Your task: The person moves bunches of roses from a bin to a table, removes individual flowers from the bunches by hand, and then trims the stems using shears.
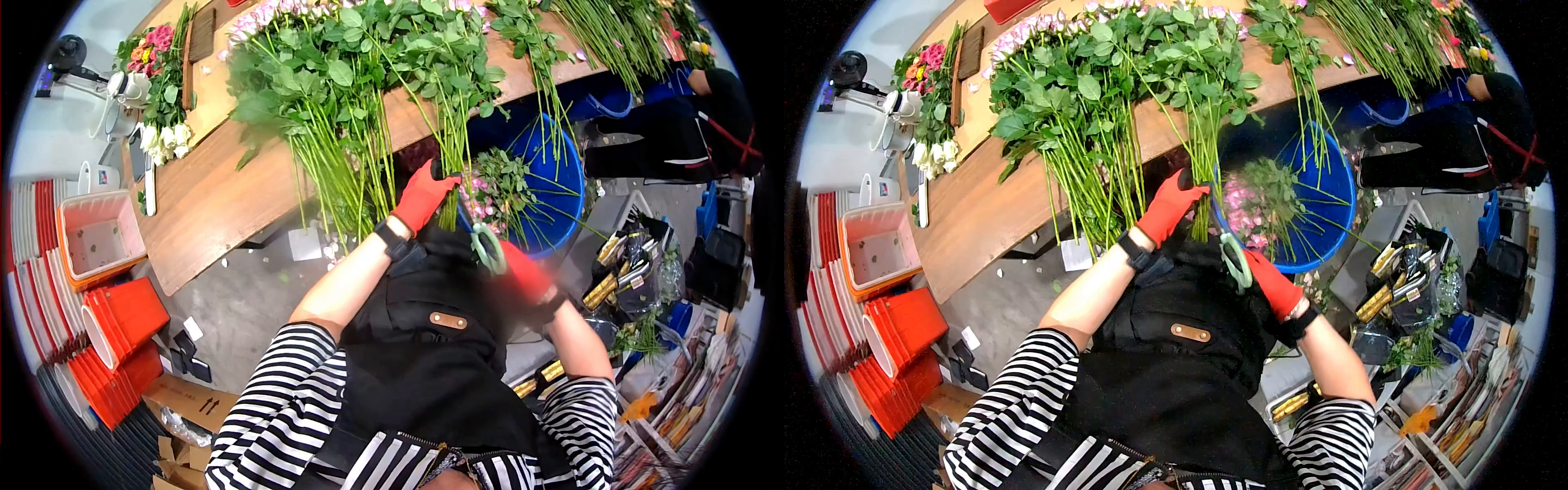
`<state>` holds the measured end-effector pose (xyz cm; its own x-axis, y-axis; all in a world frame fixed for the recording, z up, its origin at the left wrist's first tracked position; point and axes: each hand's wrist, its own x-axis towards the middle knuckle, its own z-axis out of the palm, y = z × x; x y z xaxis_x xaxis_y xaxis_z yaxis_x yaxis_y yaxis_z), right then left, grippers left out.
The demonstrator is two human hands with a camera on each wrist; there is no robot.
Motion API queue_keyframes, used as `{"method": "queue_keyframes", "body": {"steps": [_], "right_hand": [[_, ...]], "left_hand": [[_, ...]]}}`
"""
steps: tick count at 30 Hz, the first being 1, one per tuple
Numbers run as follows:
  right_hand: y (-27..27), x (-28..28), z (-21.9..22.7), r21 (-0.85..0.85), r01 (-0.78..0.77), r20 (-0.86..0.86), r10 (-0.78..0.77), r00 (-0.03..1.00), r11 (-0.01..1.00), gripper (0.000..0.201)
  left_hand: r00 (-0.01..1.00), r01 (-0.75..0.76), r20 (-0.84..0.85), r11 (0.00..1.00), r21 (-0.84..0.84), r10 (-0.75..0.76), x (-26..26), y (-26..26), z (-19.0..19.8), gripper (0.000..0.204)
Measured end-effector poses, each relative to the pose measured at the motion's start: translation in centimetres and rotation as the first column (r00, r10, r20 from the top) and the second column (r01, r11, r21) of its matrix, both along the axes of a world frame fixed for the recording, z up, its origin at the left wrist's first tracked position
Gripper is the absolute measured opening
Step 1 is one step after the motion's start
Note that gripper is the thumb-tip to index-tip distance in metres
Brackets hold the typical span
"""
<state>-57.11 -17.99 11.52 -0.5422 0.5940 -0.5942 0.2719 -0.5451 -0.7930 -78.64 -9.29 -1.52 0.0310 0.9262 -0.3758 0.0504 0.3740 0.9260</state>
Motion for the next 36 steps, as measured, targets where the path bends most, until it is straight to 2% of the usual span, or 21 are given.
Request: {"method": "queue_keyframes", "body": {"steps": [1,3,6,7,8,9,11,13,15,18,19,21,23,24,26,27,29,30,32,35,36], "right_hand": [[-0.6,0.0,1.3,0.151,-0.018,0.059,0.009,0.998,0.988,0.044],[-1.8,-0.4,3.9,0.36,-0.031,0.181,-0.037,0.983,0.932,0.048],[-3.6,-0.1,3.4,0.713,-0.349,0.522,-0.127,0.844,0.609,0.054],[-3.6,-1.7,4.5,0.61,-0.215,0.511,-0.172,0.842,0.762,0.057],[-2.8,-3.6,5.6,0.626,-0.175,0.469,-0.187,0.863,0.76,0.06],[-2.1,-5.6,6.7,0.64,-0.136,0.426,-0.202,0.882,0.756,0.063],[-1.4,-8.2,7.6,0.585,-0.25,0.489,-0.09,0.868,0.771,0.064],[-1.0,-10.1,5.6,0.869,-0.189,0.32,-0.228,0.92,0.457,0.065],[0.6,-10.7,6.3,0.885,0.003,0.102,-0.2,0.974,0.466,0.06],[3.9,-9.4,4.0,0.972,0.052,0.068,-0.491,0.869,0.227,0.054],[5.9,-8.5,2.5,0.968,0.013,0.139,-0.574,0.807,0.252,0.058],[8.6,-7.0,-1.2,0.951,-0.075,0.266,-0.675,0.688,0.299,0.068],[10.2,-6.0,-5.6,0.845,-0.109,0.446,-0.58,0.682,0.523,0.081],[10.6,-6.3,-5.3,0.803,-0.1,0.464,-0.511,0.724,0.587,0.088],[11.1,-7.3,-5.0,0.792,-0.219,0.544,-0.496,0.677,0.57,0.081],[11.4,-7.5,-5.6,0.774,-0.306,0.603,-0.498,0.624,0.554,0.074],[12.4,-7.5,-5.4,0.729,-0.329,0.659,-0.483,0.577,0.6,0.06],[12.8,-7.4,-5.3,0.704,-0.343,0.686,-0.471,0.554,0.622,0.053],[13.1,-6.9,-5.1,0.807,-0.301,0.584,-0.613,0.533,0.508,0.043],[13.3,-6.4,-2.6,0.938,-0.087,0.315,-0.717,0.622,0.337,0.032],[13.1,-6.3,-1.4,0.965,0.001,0.195,-0.722,0.664,0.262,0.03]], "left_hand": [[0.987,-0.062,0.15,0.995,0.074,0.05,-0.2,-0.4,1.1,0.033],[0.98,-0.105,0.181,0.99,0.092,0.087,-1.6,-1.6,4.1,0.037],[0.972,-0.031,0.237,0.993,0.116,0.002,-3.7,-4.6,11.5,0.039],[0.959,0.04,0.277,0.996,0.078,-0.06,-4.1,-5.8,13.1,0.04],[0.929,0.1,0.352,0.993,0.056,-0.113,-4.0,-6.9,14.5,0.038],[0.953,0.156,0.268,0.987,-0.032,-0.141,-4.0,-8.1,16.3,0.036],[0.958,0.064,0.281,0.998,-0.004,-0.06,-3.9,-9.4,16.8,0.037],[0.981,-0.099,0.176,0.991,0.093,0.082,-6.5,-9.1,17.7,0.028],[0.959,-0.284,0.065,0.95,0.13,0.277,-11.8,-9.1,17.0,0.024],[0.878,-0.476,0.137,0.867,0.147,0.458,-22.2,-9.0,15.3,0.03],[0.816,-0.565,0.213,0.82,0.096,0.537,-24.9,-9.5,15.2,0.03],[0.853,-0.427,-0.111,0.803,0.415,0.51,-32.3,-10.8,10.7,0.027],[0.71,-0.281,-0.355,0.707,0.649,0.608,-38.9,-11.7,5.8,0.024],[0.637,-0.285,-0.43,0.714,0.639,0.639,-42.1,-12.2,4.1,0.022],[0.675,-0.583,-0.189,0.672,0.457,0.713,-42.5,-12.1,5.5,0.021],[0.647,-0.761,0.148,0.624,0.178,0.748,-42.2,-12.2,6.7,0.022],[0.696,-0.625,-0.14,0.69,0.364,0.704,-42.3,-12.4,6.8,0.024],[0.662,-0.648,-0.15,0.662,0.378,0.734,-42.0,-12.4,6.6,0.023],[0.599,-0.68,-0.25,0.649,0.343,0.76,-40.5,-12.7,8.0,0.031],[-0.007,-0.488,-0.632,0.549,0.678,0.775,-34.9,-12.1,10.5,0.045],[0.123,-0.529,-0.597,0.561,0.636,0.793,-33.9,-12.0,11.4,0.057]]}}
